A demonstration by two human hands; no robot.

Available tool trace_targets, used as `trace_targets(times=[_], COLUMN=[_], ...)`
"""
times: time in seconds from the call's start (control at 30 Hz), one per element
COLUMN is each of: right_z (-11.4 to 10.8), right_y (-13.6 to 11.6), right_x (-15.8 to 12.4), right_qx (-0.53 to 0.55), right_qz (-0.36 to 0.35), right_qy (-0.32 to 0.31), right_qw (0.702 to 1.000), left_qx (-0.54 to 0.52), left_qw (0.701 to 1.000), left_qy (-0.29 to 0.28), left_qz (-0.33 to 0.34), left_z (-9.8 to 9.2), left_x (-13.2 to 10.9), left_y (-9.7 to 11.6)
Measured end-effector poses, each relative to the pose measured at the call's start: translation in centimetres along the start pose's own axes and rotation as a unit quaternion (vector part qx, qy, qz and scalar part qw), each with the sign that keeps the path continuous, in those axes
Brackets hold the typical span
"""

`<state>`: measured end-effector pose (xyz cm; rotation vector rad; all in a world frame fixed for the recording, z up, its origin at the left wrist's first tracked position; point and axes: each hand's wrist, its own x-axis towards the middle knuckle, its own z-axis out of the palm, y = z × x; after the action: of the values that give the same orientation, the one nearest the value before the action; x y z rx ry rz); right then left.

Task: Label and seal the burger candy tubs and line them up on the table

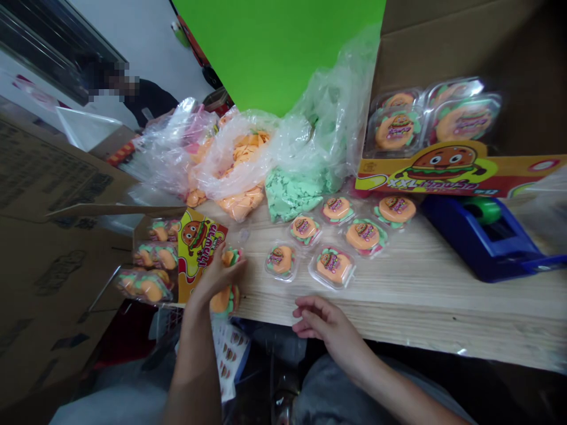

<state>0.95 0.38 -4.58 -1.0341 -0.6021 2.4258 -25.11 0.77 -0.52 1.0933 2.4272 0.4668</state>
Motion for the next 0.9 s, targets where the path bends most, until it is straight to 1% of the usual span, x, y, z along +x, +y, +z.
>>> trace_targets(times=[0.1,0.17,0.23,0.33,0.4,0.43,0.47,0.53,0.6,0.67,0.73,0.8,0.83,0.9], right_z=[-0.1,-0.1,-0.2,-0.2,-0.1,0.1,0.2,0.6,0.9,1.1,1.0,0.7,0.4,-0.2], right_y=[0.2,0.4,0.6,0.6,0.2,-0.1,-0.4,-1.3,-2.4,-3.5,-4.5,-5.4,-5.7,-6.1], right_x=[0.1,0.3,0.4,0.4,0.0,-0.3,-0.6,-1.4,-2.2,-2.9,-3.7,-4.5,-4.8,-5.5], right_qx=[-0.006,-0.011,-0.016,-0.026,-0.031,-0.033,-0.031,-0.011,0.048,0.123,0.179,0.206,0.212,0.215], right_qz=[-0.002,-0.006,-0.01,-0.021,-0.033,-0.039,-0.046,-0.056,-0.068,-0.086,-0.11,-0.118,-0.117,-0.113], right_qy=[-0.005,-0.008,-0.012,-0.022,-0.036,-0.046,-0.06,-0.098,-0.139,-0.171,-0.164,-0.136,-0.122,-0.112], right_qw=[1.0,1.0,1.0,0.999,0.998,0.998,0.997,0.994,0.987,0.974,0.964,0.962,0.963,0.963], left_qx=[-0.007,-0.004,0.005,0.023,0.032,0.037,0.042,0.052,0.04,0.033,0.036,0.047,0.054,0.069], left_qw=[0.999,0.999,0.999,0.999,0.999,0.999,0.997,0.984,0.962,0.943,0.917,0.891,0.879,0.857], left_qy=[-0.033,-0.038,-0.034,-0.023,-0.011,0.0,0.011,0.036,0.045,0.034,0.049,0.083,0.101,0.121], left_qz=[-0.004,-0.013,-0.022,-0.024,-0.004,0.022,0.061,0.169,0.268,0.329,0.393,0.444,0.464,0.495], left_z=[-1.7,-2.8,-3.8,-4.8,-5.1,-5.0,-4.7,-3.3,-1.1,1.5,4.0,5.8,6.4,7.2], left_x=[-0.3,-0.6,-0.9,-1.4,-2.2,-2.9,-3.8,-6.1,-8.7,-11.0,-12.6,-13.6,-13.8,-14.1], left_y=[1.0,1.9,2.6,3.0,3.1,3.3,3.6,4.5,5.9,7.5,9.0,10.2,10.7,11.5])
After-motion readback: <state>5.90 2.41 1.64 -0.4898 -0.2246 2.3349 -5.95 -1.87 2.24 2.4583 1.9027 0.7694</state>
